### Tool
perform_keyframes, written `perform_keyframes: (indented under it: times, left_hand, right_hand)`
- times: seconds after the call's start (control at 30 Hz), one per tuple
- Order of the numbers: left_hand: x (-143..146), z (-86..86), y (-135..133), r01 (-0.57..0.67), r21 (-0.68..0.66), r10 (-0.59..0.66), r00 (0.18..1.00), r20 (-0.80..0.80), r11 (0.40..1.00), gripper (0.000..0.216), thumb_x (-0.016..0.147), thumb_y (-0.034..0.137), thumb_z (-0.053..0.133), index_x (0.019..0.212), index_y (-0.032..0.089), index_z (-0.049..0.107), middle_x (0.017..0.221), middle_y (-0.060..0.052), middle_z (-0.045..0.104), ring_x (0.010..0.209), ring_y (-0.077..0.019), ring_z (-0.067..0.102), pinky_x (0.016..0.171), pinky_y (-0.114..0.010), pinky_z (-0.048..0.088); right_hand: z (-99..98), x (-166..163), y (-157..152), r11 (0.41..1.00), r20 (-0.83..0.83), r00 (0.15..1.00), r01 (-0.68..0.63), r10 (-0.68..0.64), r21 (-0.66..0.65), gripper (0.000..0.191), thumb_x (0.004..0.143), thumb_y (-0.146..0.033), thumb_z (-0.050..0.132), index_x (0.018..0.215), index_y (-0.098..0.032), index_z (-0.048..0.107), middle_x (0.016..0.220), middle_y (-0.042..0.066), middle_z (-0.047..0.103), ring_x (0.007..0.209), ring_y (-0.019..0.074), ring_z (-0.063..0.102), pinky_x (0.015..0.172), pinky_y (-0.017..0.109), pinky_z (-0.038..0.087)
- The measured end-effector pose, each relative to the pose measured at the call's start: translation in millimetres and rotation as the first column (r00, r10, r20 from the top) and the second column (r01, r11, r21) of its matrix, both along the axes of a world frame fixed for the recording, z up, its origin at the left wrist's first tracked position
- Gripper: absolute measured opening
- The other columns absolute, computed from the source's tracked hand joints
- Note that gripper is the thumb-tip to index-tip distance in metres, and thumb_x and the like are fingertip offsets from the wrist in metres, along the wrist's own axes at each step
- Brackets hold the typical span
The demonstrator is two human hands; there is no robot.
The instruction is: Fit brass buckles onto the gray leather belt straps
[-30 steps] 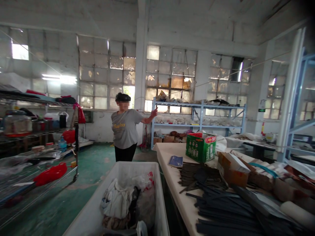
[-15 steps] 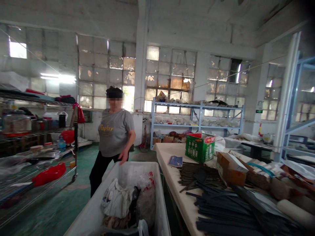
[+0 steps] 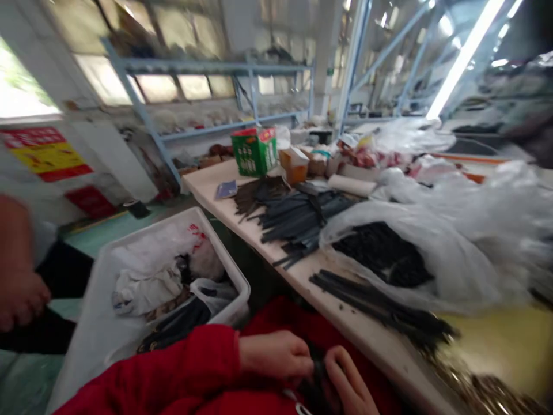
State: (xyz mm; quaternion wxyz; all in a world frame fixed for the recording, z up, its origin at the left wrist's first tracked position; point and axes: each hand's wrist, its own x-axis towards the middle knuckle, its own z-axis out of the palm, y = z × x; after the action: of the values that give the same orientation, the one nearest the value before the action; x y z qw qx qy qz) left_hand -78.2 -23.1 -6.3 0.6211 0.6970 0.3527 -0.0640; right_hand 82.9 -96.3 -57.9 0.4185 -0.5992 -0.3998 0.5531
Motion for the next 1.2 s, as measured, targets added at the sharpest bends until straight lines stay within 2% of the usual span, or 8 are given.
perform_keyframes:
  times: [0.07, 0.2, 0.47, 0.63, 0.83, 1.0, 1.13, 1.2]
  left_hand:
    - [5.7, -2.7, 7.0, 0.025, 0.018, -0.024, 1.000, -0.020, 1.000, 0.020, 0.085, 0.025, 0.042, 0.076, 0.015, 0.057, 0.059, 0.005, 0.050, 0.054, -0.0069, 0.045, 0.050, -0.017, 0.035]
    - [11.1, -0.9, 13.3, 0.021, -0.063, -0.022, 1.000, -0.018, 0.998, 0.015, 0.080, 0.024, 0.043, 0.076, 0.015, 0.054, 0.057, 0.006, 0.049, 0.051, -0.0066, 0.042, 0.048, -0.017, 0.032]
    - [7.0, -12.3, 13.9, 0.027, -0.033, -0.028, 0.999, -0.042, 0.999, 0.017, 0.078, 0.027, 0.045, 0.071, 0.015, 0.056, 0.062, 0.004, 0.052, 0.056, -0.0082, 0.045, 0.052, -0.017, 0.034]
    - [7.8, -16.7, 13.1, 0.076, 0.114, -0.072, 0.997, -0.041, 0.991, 0.021, 0.080, 0.028, 0.045, 0.080, 0.015, 0.062, 0.072, 0.002, 0.059, 0.066, -0.0103, 0.050, 0.059, -0.017, 0.036]
    - [9.2, -19.3, 16.3, 0.188, 0.313, -0.153, 0.979, -0.135, 0.931, 0.024, 0.083, 0.029, 0.042, 0.080, 0.017, 0.063, 0.073, 0.000, 0.061, 0.065, -0.0113, 0.050, 0.056, -0.019, 0.033]
    - [7.7, -29.2, 16.4, 0.182, 0.204, -0.156, 0.978, -0.140, 0.962, 0.028, 0.083, 0.032, 0.040, 0.074, 0.016, 0.060, 0.067, 0.002, 0.057, 0.060, -0.0104, 0.048, 0.052, -0.018, 0.033]
    - [4.8, -28.8, 18.8, 0.217, 0.056, -0.212, 0.973, -0.088, 0.975, 0.025, 0.082, 0.030, 0.040, 0.080, 0.016, 0.060, 0.072, 0.002, 0.059, 0.065, -0.0107, 0.051, 0.056, -0.017, 0.036]
    - [2.5, -25.5, 19.8, 0.251, 0.044, -0.248, 0.967, -0.057, 0.967, 0.021, 0.081, 0.029, 0.043, 0.082, 0.016, 0.060, 0.074, 0.002, 0.059, 0.067, -0.0109, 0.051, 0.057, -0.017, 0.037]
  right_hand:
    - [-3.2, 2.5, -5.9, 0.999, -0.073, 0.997, 0.018, -0.021, -0.039, 0.033, 0.077, -0.054, 0.050, 0.072, -0.022, 0.048, 0.056, -0.005, 0.044, 0.048, 0.0093, 0.042, 0.044, 0.022, 0.036]
    - [-5.2, 3.6, 0.3, 0.998, -0.249, 0.966, -0.055, 0.063, 0.037, 0.030, 0.081, -0.049, 0.045, 0.073, -0.022, 0.038, 0.053, -0.009, 0.034, 0.043, 0.0069, 0.028, 0.040, 0.021, 0.022]
    - [-1.2, 12.7, 4.9, 0.972, 0.102, 0.976, -0.206, 0.194, 0.114, 0.013, 0.083, -0.029, 0.043, 0.074, -0.020, 0.041, 0.065, -0.004, 0.041, 0.059, 0.0106, 0.038, 0.054, 0.023, 0.033]
    - [-6.5, 12.0, 4.5, 0.970, 0.017, 0.970, -0.241, 0.241, 0.014, 0.012, 0.084, -0.026, 0.039, 0.074, -0.021, 0.039, 0.060, -0.007, 0.037, 0.054, 0.0098, 0.035, 0.051, 0.022, 0.031]
    - [-15.4, 7.8, 5.0, 0.973, 0.152, 0.967, -0.218, 0.206, 0.073, 0.005, 0.083, -0.023, 0.041, 0.080, -0.020, 0.044, 0.068, -0.003, 0.048, 0.062, 0.0113, 0.045, 0.057, 0.024, 0.038]
    - [-24.7, 2.5, -0.4, 0.965, 0.150, 0.970, -0.214, 0.192, 0.153, 0.015, 0.086, -0.026, 0.037, 0.096, -0.020, 0.047, 0.084, 0.002, 0.057, 0.078, 0.0143, 0.055, 0.068, 0.026, 0.044]
    - [-30.6, -4.6, -6.2, 0.989, 0.071, 0.990, -0.124, 0.118, 0.084, 0.021, 0.089, -0.036, 0.032, 0.095, -0.020, 0.045, 0.066, -0.003, 0.050, 0.055, 0.0116, 0.049, 0.049, 0.022, 0.039]
    - [-30.1, -6.5, -7.9, 0.993, 0.092, 0.992, -0.092, 0.085, 0.073, 0.024, 0.090, -0.038, 0.031, 0.096, -0.020, 0.045, 0.064, -0.003, 0.049, 0.052, 0.0111, 0.047, 0.045, 0.022, 0.037]
